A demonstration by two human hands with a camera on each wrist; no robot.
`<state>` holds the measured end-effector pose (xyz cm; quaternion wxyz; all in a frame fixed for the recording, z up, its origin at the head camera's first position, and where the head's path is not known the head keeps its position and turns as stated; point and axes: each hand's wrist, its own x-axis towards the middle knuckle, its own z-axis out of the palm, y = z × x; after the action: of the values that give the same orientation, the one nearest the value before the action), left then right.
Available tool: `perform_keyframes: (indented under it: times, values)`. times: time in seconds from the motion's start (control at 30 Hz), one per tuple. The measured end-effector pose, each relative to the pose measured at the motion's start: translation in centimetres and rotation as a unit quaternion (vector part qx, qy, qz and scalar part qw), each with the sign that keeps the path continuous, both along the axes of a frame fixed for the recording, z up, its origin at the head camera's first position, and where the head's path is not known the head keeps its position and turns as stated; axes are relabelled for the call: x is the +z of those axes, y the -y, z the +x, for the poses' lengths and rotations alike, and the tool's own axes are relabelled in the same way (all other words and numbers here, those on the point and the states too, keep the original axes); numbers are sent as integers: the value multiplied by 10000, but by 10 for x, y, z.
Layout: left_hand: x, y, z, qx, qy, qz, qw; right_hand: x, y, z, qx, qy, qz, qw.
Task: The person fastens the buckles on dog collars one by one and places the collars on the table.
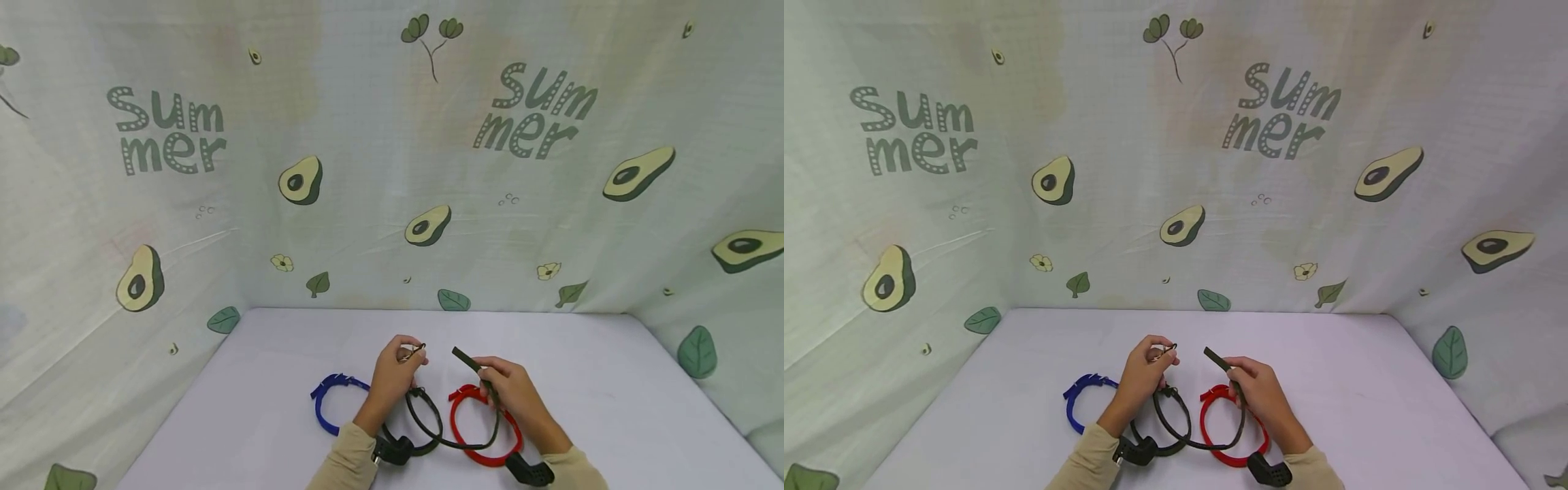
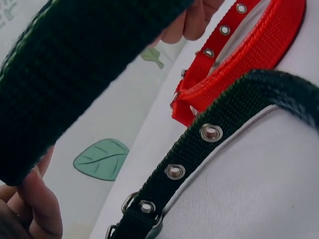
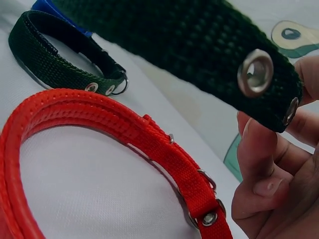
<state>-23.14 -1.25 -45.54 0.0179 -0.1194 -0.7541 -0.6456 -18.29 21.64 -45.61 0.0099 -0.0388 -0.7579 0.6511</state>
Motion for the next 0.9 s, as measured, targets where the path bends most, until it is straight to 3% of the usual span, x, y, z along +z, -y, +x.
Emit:
perform_keyframes:
  times: [0.37, 0.6, 0.9]
  values:
    - [3, 0, 5, -336, -186, -233, 9990, 3, 8, 3, 113, -37, -71, 9999]
    - [4, 1, 5, -285, -208, -240, 9991, 3, 11, 2, 177, -45, -150, 9997]
    - [8, -2, 7, -57, -237, 28, 9997, 5, 13, 7, 897, -667, -13, 9937]
